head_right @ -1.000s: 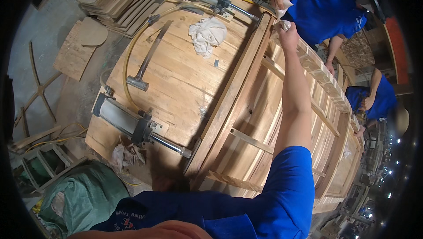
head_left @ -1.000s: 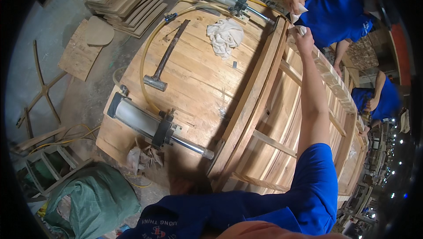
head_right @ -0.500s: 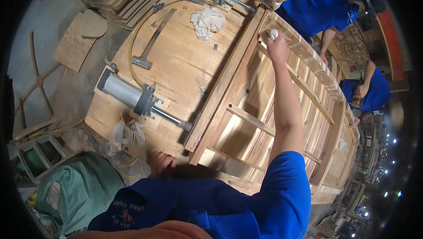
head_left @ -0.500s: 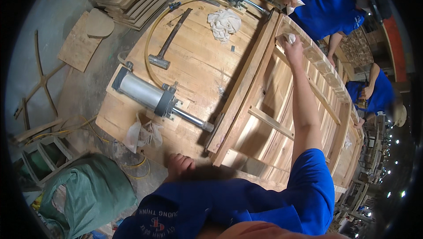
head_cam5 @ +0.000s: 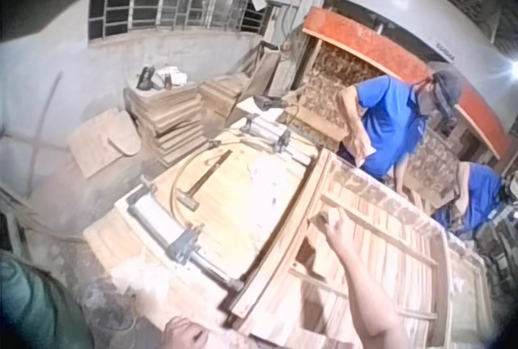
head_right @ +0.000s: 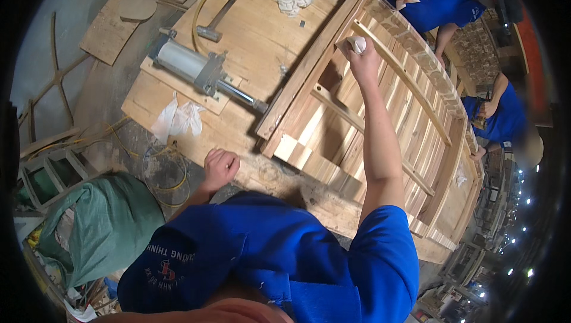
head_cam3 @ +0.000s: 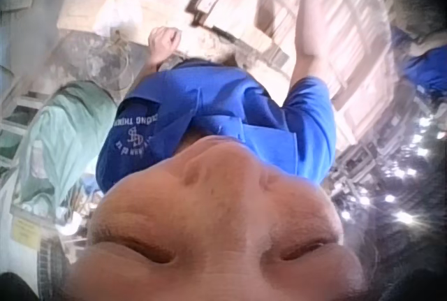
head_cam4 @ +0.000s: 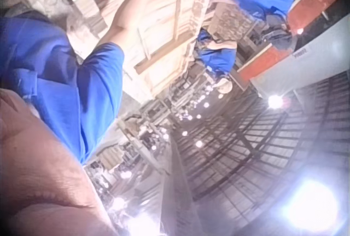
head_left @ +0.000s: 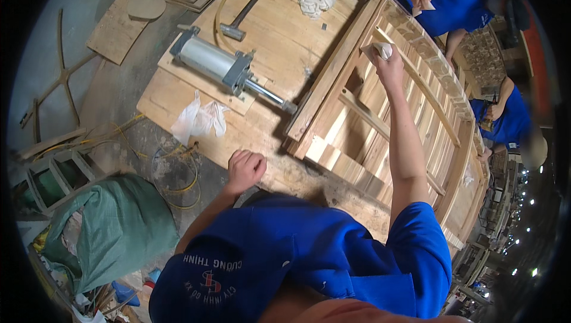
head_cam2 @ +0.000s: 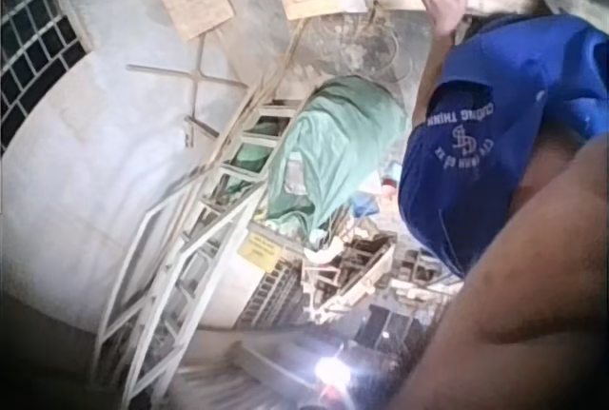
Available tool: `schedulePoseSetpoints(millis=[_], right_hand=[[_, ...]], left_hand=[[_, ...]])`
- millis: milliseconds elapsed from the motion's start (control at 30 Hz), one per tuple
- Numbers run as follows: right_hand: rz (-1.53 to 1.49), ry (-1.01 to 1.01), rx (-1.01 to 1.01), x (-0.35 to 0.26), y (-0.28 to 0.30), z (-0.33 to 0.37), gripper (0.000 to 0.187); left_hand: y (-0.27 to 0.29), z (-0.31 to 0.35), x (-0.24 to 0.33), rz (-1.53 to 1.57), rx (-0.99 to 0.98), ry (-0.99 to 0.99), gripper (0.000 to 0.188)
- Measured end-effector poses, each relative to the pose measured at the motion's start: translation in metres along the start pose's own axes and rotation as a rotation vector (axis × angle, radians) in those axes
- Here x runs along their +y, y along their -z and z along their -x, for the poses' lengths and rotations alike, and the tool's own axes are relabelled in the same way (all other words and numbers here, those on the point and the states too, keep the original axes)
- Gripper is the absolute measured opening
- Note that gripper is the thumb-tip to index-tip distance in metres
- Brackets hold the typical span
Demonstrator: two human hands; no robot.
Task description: The person wipes the surface of large wooden panels with a white cloth, then lifts and flips them over to wipe the other side. The person repeats this process on multiple panels, stacking them on a workbench.
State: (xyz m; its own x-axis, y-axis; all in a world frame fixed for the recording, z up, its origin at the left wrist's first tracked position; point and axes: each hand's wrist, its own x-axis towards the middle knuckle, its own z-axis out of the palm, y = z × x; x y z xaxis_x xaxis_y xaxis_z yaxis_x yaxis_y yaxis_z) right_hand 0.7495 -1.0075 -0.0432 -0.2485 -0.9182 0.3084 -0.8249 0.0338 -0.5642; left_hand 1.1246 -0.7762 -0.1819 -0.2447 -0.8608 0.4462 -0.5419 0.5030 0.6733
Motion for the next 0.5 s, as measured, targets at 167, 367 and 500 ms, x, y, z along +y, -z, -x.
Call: schedulePoseSetpoints(millis=[167, 367, 500], right_hand=[[-0.050, -0.058, -0.079, -0.022, 0.006, 0.045, 0.034], [-0.115, -0.001, -0.142, -0.042, 0.015, 0.096, 0.031], [-0.150, 0.044, -0.180, -0.054, 0.021, 0.128, 0.029]], left_hand=[[-0.002, 0.003, 0.003, 0.018, 0.074, 0.002, 0.011], [-0.004, 0.008, 0.004, -0.003, 0.093, -0.047, 0.009], [-0.011, 0.015, 0.007, -0.029, 0.127, -0.074, 0.008]])
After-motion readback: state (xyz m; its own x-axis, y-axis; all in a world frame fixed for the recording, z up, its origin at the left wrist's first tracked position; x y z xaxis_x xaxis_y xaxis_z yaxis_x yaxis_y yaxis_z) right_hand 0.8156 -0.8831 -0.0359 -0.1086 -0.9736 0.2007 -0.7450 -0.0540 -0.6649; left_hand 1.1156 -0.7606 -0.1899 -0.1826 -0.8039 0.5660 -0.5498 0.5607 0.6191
